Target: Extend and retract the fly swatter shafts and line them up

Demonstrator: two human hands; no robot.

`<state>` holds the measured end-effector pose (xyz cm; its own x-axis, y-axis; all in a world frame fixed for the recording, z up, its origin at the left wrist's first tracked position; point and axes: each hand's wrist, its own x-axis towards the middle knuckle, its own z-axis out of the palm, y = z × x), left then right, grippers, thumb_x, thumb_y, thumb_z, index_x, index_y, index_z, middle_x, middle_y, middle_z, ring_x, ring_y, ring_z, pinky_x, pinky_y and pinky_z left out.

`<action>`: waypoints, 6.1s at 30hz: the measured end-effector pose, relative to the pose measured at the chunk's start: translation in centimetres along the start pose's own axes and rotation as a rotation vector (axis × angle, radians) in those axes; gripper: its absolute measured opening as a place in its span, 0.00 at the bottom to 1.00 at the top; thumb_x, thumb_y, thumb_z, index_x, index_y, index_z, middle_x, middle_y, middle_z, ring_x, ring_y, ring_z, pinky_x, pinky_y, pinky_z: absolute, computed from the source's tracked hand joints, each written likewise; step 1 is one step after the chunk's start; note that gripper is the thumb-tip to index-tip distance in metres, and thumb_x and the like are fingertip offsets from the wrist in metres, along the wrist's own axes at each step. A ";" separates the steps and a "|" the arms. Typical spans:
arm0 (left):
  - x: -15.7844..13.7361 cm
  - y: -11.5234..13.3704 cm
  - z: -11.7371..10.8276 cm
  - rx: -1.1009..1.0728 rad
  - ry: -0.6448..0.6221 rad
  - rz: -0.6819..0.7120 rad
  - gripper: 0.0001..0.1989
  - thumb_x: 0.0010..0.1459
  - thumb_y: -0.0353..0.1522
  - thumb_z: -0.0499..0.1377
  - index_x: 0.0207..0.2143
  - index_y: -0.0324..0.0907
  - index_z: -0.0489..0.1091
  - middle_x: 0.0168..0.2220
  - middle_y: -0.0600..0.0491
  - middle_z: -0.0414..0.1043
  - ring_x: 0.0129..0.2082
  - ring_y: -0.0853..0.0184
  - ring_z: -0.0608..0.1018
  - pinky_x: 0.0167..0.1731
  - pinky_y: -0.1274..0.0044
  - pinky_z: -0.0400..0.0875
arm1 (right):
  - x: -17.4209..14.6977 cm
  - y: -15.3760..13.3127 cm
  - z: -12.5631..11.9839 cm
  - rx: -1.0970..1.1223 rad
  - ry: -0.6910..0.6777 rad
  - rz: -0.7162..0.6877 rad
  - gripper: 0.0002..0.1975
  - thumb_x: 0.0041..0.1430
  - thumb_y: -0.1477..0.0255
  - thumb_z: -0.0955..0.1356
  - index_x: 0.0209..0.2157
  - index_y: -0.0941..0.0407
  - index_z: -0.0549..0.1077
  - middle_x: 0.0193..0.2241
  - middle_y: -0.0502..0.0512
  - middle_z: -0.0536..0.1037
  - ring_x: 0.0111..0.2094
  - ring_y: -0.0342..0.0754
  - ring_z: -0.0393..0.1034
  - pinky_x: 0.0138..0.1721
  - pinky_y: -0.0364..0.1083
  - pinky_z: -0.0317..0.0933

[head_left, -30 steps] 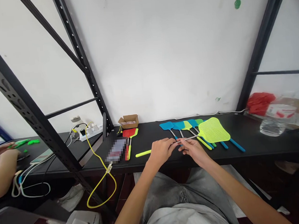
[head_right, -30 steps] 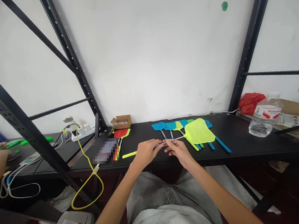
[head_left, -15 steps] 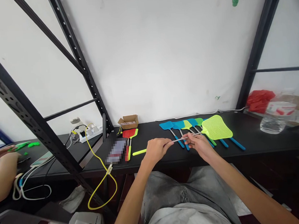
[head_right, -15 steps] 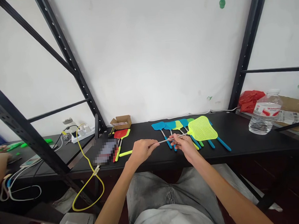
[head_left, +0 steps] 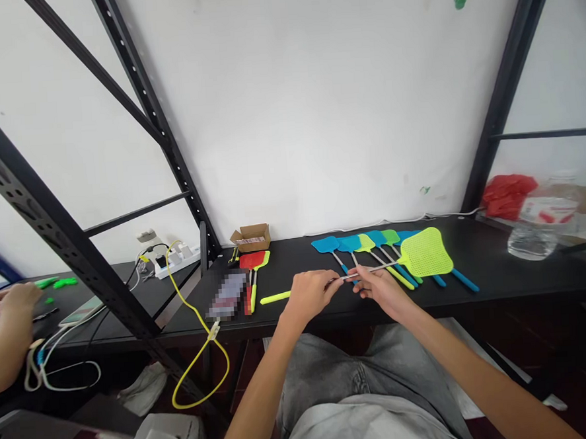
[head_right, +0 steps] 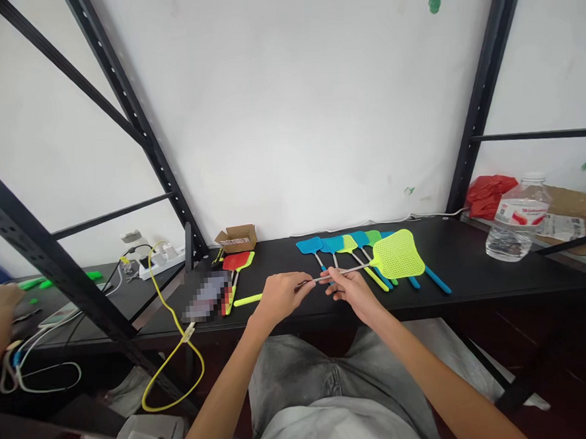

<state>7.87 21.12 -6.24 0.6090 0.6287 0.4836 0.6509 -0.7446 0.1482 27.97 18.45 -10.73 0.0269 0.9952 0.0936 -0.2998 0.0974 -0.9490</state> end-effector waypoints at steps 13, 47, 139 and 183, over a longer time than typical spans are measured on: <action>0.0 0.3 -0.1 -0.049 -0.043 0.030 0.24 0.68 0.48 0.44 0.39 0.50 0.77 0.32 0.53 0.79 0.34 0.65 0.78 0.28 0.78 0.55 | 0.1 0.4 0.3 -0.073 -0.008 -0.062 0.16 0.48 0.57 0.76 0.31 0.57 0.81 0.31 0.58 0.80 0.30 0.45 0.72 0.26 0.41 0.59; -0.3 -2.5 -2.1 -0.135 -0.080 -0.042 0.23 0.66 0.47 0.48 0.39 0.49 0.79 0.27 0.54 0.76 0.27 0.70 0.73 0.28 0.79 0.56 | 0.7 -2.4 -2.6 -0.073 0.125 -0.102 0.19 0.46 0.56 0.76 0.31 0.57 0.82 0.32 0.60 0.79 0.30 0.46 0.71 0.26 0.42 0.62; -0.5 -4.7 -3.1 -0.112 0.010 -0.089 0.13 0.62 0.42 0.58 0.39 0.47 0.78 0.34 0.54 0.80 0.33 0.66 0.77 0.32 0.77 0.61 | 0.6 -3.2 -3.9 -0.032 0.096 -0.010 0.16 0.59 0.58 0.70 0.37 0.57 0.80 0.39 0.62 0.82 0.29 0.44 0.74 0.27 0.40 0.66; -2.3 -10.4 -4.9 -0.092 -0.014 -0.225 0.20 0.60 0.49 0.55 0.34 0.44 0.79 0.28 0.53 0.78 0.27 0.66 0.75 0.30 0.77 0.61 | 1.5 -4.9 -8.9 0.071 0.341 -0.067 0.09 0.59 0.65 0.71 0.33 0.56 0.79 0.35 0.58 0.81 0.30 0.46 0.74 0.25 0.40 0.67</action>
<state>-2.56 26.32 -4.67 0.4600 0.7833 0.4181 0.7272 -0.6026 0.3288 38.01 19.46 -8.62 0.3618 0.9315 0.0379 -0.3516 0.1740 -0.9198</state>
